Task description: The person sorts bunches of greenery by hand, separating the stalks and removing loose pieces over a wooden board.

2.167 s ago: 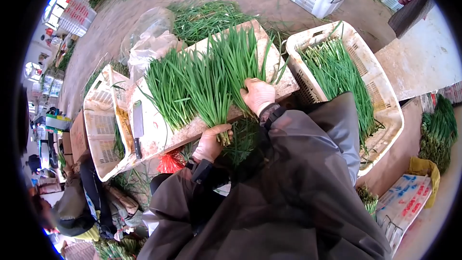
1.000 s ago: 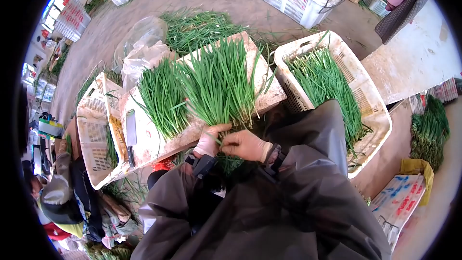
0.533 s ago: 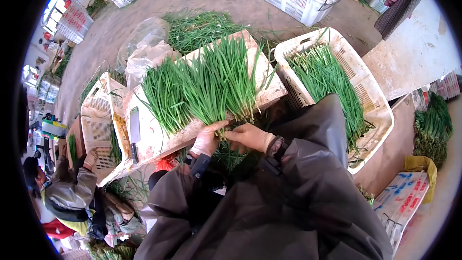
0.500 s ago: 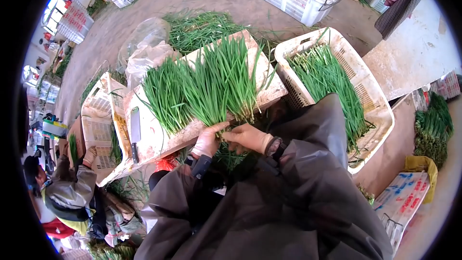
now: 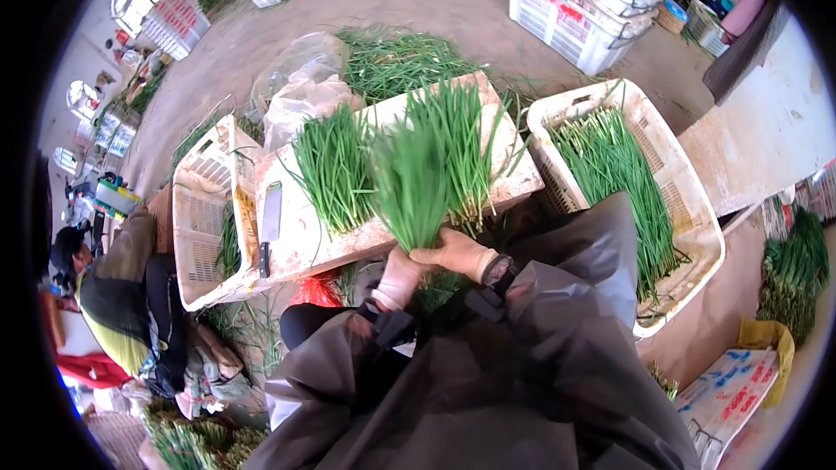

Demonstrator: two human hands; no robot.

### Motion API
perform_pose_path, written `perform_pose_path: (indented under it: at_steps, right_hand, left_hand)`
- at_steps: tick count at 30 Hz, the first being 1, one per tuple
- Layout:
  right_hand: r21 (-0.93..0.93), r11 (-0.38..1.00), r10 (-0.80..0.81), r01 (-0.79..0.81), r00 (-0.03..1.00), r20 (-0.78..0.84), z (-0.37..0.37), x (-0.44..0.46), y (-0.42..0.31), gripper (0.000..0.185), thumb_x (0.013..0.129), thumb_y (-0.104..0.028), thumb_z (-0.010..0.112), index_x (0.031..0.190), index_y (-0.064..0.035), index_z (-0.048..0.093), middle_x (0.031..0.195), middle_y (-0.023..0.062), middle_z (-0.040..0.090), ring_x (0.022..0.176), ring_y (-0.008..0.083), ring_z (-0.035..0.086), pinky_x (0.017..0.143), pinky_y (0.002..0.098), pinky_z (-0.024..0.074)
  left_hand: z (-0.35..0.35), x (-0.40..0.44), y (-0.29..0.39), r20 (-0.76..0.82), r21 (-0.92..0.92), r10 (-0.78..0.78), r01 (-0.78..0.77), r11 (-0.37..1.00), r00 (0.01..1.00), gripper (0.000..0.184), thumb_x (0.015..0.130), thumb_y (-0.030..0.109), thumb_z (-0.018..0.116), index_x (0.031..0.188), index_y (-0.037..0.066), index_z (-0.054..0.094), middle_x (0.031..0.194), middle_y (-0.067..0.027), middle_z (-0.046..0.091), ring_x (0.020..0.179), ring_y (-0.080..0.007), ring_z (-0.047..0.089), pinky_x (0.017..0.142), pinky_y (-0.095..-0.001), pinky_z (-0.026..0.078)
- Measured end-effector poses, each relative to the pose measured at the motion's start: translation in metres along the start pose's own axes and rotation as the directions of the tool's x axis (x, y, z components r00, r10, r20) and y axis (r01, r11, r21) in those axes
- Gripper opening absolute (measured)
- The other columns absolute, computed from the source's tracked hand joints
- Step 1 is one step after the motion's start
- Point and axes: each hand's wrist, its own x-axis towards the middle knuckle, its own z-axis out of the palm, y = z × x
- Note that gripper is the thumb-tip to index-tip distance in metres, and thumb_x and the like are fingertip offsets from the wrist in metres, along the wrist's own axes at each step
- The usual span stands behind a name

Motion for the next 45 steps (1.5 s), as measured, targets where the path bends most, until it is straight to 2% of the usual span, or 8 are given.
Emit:
perform_pose_path:
  at_steps: [3, 8, 15, 20, 24, 31, 37, 45]
  right_hand:
    - [0.098, 0.994, -0.054, 0.054, 0.999, -0.004, 0.031, 0.006, -0.004, 0.052, 0.089, -0.029, 0.087, 0.129, -0.0021, 0.068, 0.121, 0.0077, 0.072, 0.117, 0.0183, 0.062, 0.105, 0.0340, 0.0460]
    - [0.342, 0.939, 0.018, 0.037, 0.988, -0.154, 0.056, 0.000, -0.013, 0.041, 0.090, -0.027, 0.084, 0.122, -0.0056, 0.072, 0.113, 0.0036, 0.074, 0.107, 0.0158, 0.066, 0.100, 0.0329, 0.0489]
    - [0.483, 0.863, 0.179, -0.149, 0.984, -0.016, 0.011, -0.001, -0.048, 0.024, 0.095, -0.018, 0.071, 0.114, -0.0027, 0.070, 0.094, 0.0084, 0.073, 0.081, 0.0210, 0.072, 0.069, 0.0353, 0.0599]
    - [0.501, 0.861, -0.073, 0.082, 0.997, -0.039, -0.002, -0.010, -0.094, 0.044, 0.092, -0.019, 0.071, 0.132, -0.0001, 0.066, 0.099, 0.0095, 0.075, 0.083, 0.0226, 0.074, 0.078, 0.0375, 0.0617]
    - [0.555, 0.829, 0.092, -0.071, 0.996, -0.011, 0.003, 0.002, -0.052, 0.037, 0.091, -0.023, 0.073, 0.122, -0.0037, 0.069, 0.098, 0.0083, 0.075, 0.084, 0.0219, 0.072, 0.074, 0.0376, 0.0605]
    - [0.631, 0.732, 0.274, -0.257, 0.959, 0.072, 0.012, 0.006, 0.002, 0.030, 0.099, -0.031, 0.065, 0.112, -0.0051, 0.068, 0.093, 0.0066, 0.073, 0.075, 0.0200, 0.069, 0.064, 0.0377, 0.0562]
    - [0.555, 0.776, 0.231, -0.300, 0.954, 0.193, 0.038, -0.043, -0.026, 0.039, 0.098, -0.028, 0.068, 0.129, -0.0048, 0.066, 0.103, 0.0052, 0.074, 0.082, 0.0163, 0.070, 0.071, 0.0326, 0.0584]
    - [0.507, 0.795, 0.185, -0.334, 0.929, 0.322, 0.056, -0.094, -0.039, 0.055, 0.093, -0.034, 0.071, 0.136, -0.0001, 0.062, 0.108, 0.0086, 0.071, 0.089, 0.0182, 0.070, 0.082, 0.0314, 0.0579]
  left_hand:
    - [0.005, -0.010, -0.035, -0.116, 0.630, 0.313, -0.174, 0.757, 0.943, 0.047, 0.086, 0.023, 0.075, 0.125, 0.002, 0.061, 0.104, -0.0239, 0.074, 0.098, -0.0416, 0.073, 0.081, -0.0462, 0.059]
    - [-0.007, -0.044, 0.024, -0.062, 0.635, 0.055, -0.003, 0.772, 0.997, 0.076, 0.083, 0.034, 0.082, 0.143, 0.002, 0.048, 0.112, -0.0257, 0.072, 0.102, -0.0431, 0.072, 0.088, -0.0470, 0.058]
    - [-0.025, -0.054, 0.053, 0.084, 0.347, 0.157, -0.176, 0.921, 0.984, 0.111, 0.084, 0.043, 0.087, 0.164, 0.001, 0.023, 0.101, -0.0180, 0.076, 0.086, -0.0262, 0.075, 0.081, -0.0367, 0.058]
    - [-0.032, -0.045, 0.046, -0.160, 0.107, 0.305, -0.291, 0.951, 0.939, 0.062, 0.097, 0.014, 0.076, 0.152, 0.000, 0.050, 0.085, -0.0012, 0.071, 0.070, -0.0075, 0.061, 0.068, -0.0252, 0.053]
    - [-0.037, -0.020, 0.008, -0.195, -0.201, 0.040, -0.080, 0.976, 0.980, 0.035, 0.094, 0.022, 0.081, 0.117, -0.002, 0.070, 0.087, -0.0045, 0.073, 0.072, -0.0116, 0.064, 0.068, -0.0281, 0.053]
    - [-0.046, -0.028, 0.031, 0.117, -0.393, -0.383, 0.397, 0.830, 0.916, 0.046, 0.099, 0.048, 0.072, 0.118, 0.007, 0.070, 0.099, -0.0012, 0.072, 0.087, -0.0151, 0.067, 0.078, -0.0351, 0.053]
    - [-0.046, 0.000, -0.013, 0.544, -0.536, -0.084, 0.423, 0.731, 0.835, 0.081, 0.096, 0.065, 0.065, 0.149, 0.005, 0.052, 0.136, -0.0137, 0.066, 0.105, -0.0236, 0.069, 0.091, -0.0400, 0.056]
    - [-0.020, -0.016, 0.049, 0.471, -0.804, 0.193, 0.329, 0.495, 0.861, 0.083, 0.098, 0.049, 0.065, 0.158, -0.001, 0.037, 0.154, -0.0236, 0.051, 0.138, -0.0444, 0.053, 0.115, -0.0531, 0.046]
